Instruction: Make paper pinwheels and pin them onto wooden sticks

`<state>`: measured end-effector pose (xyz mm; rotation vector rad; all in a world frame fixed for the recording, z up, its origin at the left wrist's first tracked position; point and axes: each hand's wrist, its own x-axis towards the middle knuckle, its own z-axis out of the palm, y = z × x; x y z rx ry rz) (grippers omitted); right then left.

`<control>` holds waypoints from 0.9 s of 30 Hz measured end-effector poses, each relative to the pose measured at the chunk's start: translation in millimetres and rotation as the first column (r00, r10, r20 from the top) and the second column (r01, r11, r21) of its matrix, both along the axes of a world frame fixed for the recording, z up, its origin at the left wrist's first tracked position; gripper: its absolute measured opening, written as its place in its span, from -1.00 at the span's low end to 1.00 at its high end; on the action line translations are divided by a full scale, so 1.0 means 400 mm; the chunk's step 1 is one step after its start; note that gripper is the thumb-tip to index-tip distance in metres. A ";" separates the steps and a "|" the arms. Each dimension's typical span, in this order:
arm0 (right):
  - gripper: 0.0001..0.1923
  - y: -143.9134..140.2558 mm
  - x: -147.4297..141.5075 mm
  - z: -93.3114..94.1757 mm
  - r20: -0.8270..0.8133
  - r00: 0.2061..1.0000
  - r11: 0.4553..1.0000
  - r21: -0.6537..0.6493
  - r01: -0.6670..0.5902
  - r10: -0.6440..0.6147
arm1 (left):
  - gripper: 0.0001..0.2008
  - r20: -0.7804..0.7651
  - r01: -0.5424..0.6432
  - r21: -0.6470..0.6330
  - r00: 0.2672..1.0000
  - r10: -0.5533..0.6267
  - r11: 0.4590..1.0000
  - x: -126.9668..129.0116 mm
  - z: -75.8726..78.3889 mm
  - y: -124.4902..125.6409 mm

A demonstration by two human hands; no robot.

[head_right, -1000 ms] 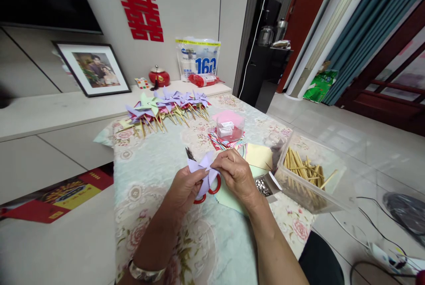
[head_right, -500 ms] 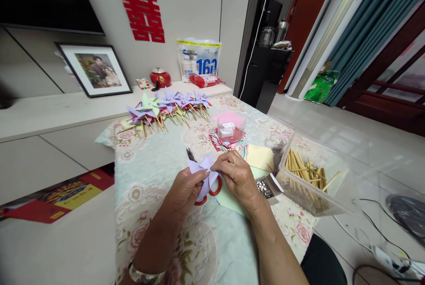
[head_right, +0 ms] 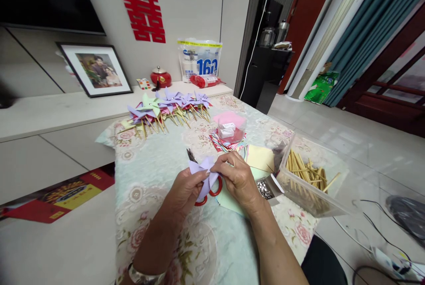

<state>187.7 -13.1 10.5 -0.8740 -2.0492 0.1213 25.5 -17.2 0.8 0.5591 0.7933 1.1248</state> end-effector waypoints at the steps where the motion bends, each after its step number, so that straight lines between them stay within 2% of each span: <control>1: -0.68 0.000 0.000 0.000 0.005 1.000 1.000 0.003 0.000 0.000 | -0.76 -0.002 0.003 0.001 1.000 -0.003 1.000 0.000 0.000 0.000; 11: -0.68 0.000 -0.001 0.001 0.006 1.000 1.000 0.007 -0.009 0.009 | -0.76 0.022 0.001 -0.019 1.000 -0.001 1.000 0.000 0.013 -0.004; 20: -0.68 0.001 0.001 0.002 0.007 1.000 1.000 0.005 -0.027 0.027 | -0.71 -0.026 0.017 -0.048 1.000 -0.018 0.999 -0.004 0.018 -0.005; 27: -0.71 -0.003 0.002 0.006 0.063 0.998 1.000 0.007 -0.012 0.011 | -0.74 0.011 0.034 -0.055 0.999 -0.034 0.998 -0.005 0.017 -0.004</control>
